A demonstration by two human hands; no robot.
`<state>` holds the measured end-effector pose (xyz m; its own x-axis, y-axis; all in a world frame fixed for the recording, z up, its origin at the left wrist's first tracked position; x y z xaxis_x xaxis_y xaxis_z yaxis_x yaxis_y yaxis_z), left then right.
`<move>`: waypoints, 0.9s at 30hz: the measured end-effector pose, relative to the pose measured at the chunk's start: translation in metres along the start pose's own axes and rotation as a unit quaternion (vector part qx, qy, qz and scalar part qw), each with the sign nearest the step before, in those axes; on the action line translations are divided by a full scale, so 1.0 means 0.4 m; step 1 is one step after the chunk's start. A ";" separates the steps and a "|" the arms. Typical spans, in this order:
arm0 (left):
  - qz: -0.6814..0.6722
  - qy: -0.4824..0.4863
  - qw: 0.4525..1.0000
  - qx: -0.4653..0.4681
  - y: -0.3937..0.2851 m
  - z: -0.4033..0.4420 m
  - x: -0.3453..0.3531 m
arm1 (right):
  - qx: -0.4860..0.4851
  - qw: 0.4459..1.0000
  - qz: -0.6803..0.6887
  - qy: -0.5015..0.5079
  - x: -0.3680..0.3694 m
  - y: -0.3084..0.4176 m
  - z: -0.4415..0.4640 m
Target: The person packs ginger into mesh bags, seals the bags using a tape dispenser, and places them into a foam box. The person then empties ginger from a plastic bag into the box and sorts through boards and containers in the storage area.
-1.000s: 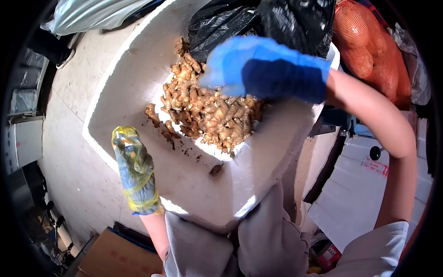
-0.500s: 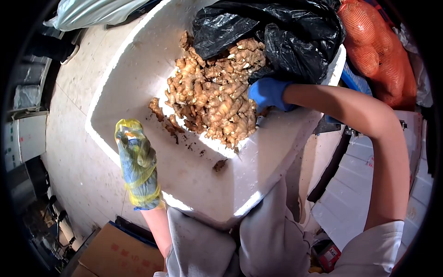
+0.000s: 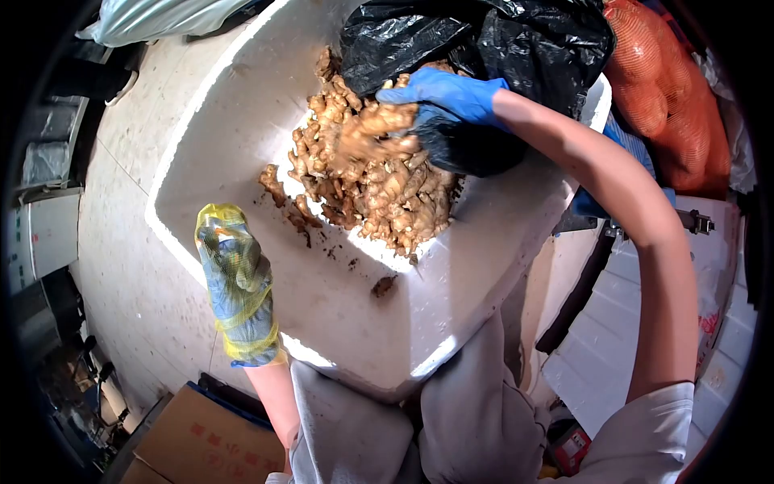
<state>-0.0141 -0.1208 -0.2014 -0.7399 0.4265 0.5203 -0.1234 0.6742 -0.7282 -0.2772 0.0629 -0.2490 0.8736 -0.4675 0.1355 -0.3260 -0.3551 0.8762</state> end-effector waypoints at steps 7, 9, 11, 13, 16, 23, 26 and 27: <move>0.014 0.034 0.999 0.000 -0.007 -0.006 0.016 | 0.040 0.908 -0.408 -0.089 -0.023 -0.007 0.021; 0.004 0.005 1.000 -0.006 -0.006 -0.006 0.017 | 0.083 0.851 -0.517 0.041 -0.049 -0.022 -0.034; 0.027 -0.003 1.000 -0.013 -0.008 -0.004 0.009 | 0.052 0.796 -0.596 0.097 -0.125 -0.098 -0.061; 0.019 -0.013 1.000 -0.010 -0.005 -0.005 0.014 | 0.067 0.588 -0.804 0.056 -0.153 -0.089 -0.062; 0.015 0.006 1.000 -0.004 -0.007 -0.002 0.002 | -0.046 0.674 -0.737 0.010 -0.005 0.002 -0.117; 0.024 0.051 0.998 0.001 -0.002 0.008 -0.021 | -0.167 0.854 -0.491 -0.040 0.074 -0.137 0.018; 0.017 0.002 1.000 0.001 -0.003 -0.003 0.005 | -0.002 0.923 -0.381 -0.050 0.076 -0.096 0.017; 0.015 0.002 1.000 0.001 -0.002 -0.004 0.011 | -0.002 0.923 -0.382 -0.049 0.065 -0.104 0.025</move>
<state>-0.0161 -0.1186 -0.1978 -0.7408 0.4493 0.4994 -0.1025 0.6591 -0.7450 -0.2447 0.0573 -0.2867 0.8111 -0.1534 -0.5644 0.3724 -0.6086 0.7007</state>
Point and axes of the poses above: each hand's wrist, its own z-axis towards the middle knuckle, its own x-axis out of the palm, y = z × x, the point moved 1 cm from there along z, towards the middle knuckle, and after that the axes turned 10 degrees about z, right-handed, at the moved point
